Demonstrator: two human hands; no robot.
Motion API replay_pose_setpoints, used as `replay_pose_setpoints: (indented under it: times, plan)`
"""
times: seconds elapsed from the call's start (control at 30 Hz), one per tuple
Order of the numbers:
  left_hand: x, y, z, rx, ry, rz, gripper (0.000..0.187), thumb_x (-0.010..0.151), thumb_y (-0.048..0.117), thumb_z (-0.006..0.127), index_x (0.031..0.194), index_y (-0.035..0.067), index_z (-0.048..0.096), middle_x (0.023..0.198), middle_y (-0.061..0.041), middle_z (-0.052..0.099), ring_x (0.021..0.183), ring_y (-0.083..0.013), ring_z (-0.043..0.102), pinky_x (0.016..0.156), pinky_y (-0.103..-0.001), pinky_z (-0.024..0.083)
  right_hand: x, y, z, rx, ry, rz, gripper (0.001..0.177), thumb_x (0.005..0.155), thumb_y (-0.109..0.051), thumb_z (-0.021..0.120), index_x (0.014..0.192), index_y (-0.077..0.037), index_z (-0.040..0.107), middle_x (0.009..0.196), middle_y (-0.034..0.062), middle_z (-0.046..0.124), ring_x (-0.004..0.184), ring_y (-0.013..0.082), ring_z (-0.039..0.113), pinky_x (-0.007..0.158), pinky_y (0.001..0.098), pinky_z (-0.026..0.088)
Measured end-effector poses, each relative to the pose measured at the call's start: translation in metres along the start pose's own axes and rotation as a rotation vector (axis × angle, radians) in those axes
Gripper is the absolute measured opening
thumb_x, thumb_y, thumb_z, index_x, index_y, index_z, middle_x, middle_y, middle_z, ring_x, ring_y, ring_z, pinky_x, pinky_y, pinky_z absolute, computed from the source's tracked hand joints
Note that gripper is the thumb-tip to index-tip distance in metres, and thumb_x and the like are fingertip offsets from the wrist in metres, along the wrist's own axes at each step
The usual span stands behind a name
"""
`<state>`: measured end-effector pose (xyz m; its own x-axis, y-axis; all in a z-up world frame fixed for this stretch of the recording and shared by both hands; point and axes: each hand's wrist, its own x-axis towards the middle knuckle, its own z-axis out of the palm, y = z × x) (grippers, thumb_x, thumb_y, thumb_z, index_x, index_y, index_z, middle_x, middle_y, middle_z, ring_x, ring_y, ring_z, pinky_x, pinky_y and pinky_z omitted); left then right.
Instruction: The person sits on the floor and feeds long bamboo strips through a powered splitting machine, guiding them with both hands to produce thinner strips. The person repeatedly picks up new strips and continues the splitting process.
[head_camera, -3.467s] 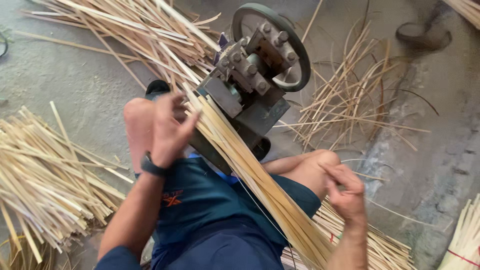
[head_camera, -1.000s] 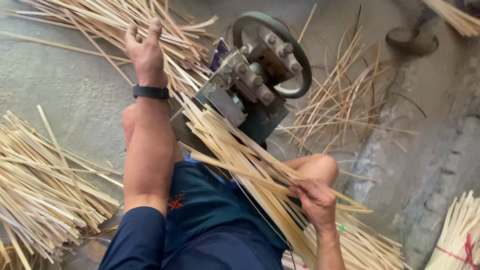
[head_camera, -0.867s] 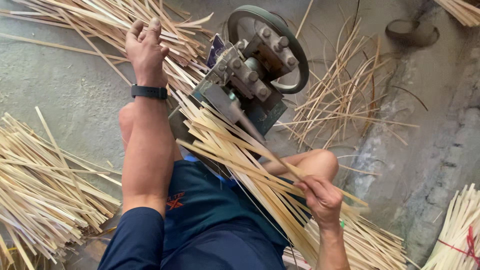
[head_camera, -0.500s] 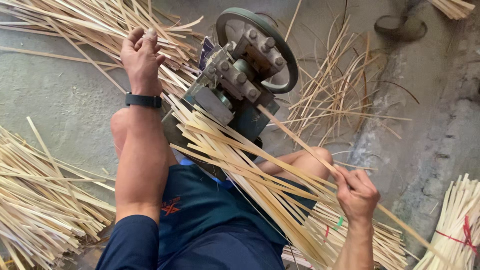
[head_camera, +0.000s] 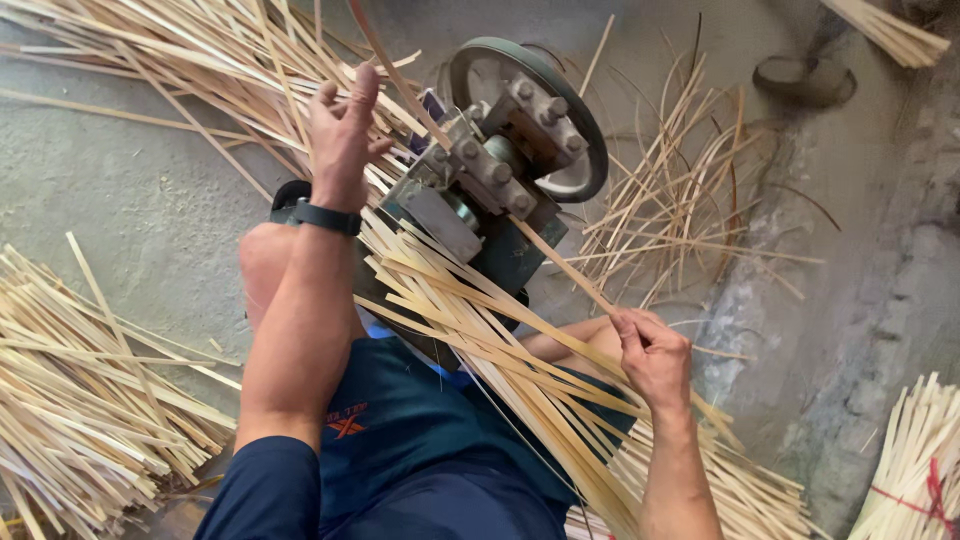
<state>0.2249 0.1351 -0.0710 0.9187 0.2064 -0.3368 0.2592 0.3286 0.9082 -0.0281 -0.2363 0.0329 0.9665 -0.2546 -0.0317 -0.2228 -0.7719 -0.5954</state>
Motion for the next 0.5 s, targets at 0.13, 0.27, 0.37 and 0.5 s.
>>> replay_pose_setpoints:
  times: [0.13,0.27,0.37,0.5]
  plan:
    - [-0.008,0.003,0.017,-0.148,-0.108,-0.078,0.137,0.067,0.069,0.082,0.154,0.008,-0.003,0.13,-0.019,0.047,0.12,-0.0376,0.054,0.091,-0.051,0.062,0.0,0.005,0.006,-0.016,-0.004,-0.036,0.022,0.097,-0.024,0.073,0.107,-0.005,0.078,0.095,0.0129,0.076,0.083,0.0224,0.073,0.074,0.0318,0.055]
    - [-0.015,0.004,0.028,-0.1,-0.117,0.035,0.122,0.071,0.063,0.085,0.151,0.002,0.016,0.126,-0.023,0.06,0.116,-0.031,0.065,0.086,-0.045,0.065,0.004,0.003,0.018,-0.041,0.014,-0.098,0.021,0.097,-0.024,0.074,0.102,-0.004,0.079,0.082,0.0111,0.073,0.075,0.0237,0.067,0.073,0.0337,0.053]
    - [-0.011,0.003,0.029,-0.085,-0.101,0.059,0.106,0.076,0.054,0.088,0.148,0.0,0.03,0.119,-0.02,0.066,0.106,-0.0257,0.071,0.078,-0.039,0.065,0.002,-0.001,0.025,-0.153,-0.119,0.07,0.021,0.095,-0.03,0.074,0.094,-0.013,0.085,0.074,0.0072,0.076,0.068,0.0227,0.069,0.071,0.0355,0.053]
    - [0.002,0.004,0.028,-0.077,-0.025,0.093,0.085,0.086,0.041,0.086,0.146,0.0,0.041,0.107,-0.014,0.071,0.09,-0.0189,0.068,0.07,-0.032,0.062,-0.008,-0.005,0.034,-0.016,-0.322,0.026,0.029,0.088,-0.024,0.074,0.113,-0.008,0.076,0.104,0.0121,0.069,0.093,0.0253,0.069,0.081,0.0353,0.057]
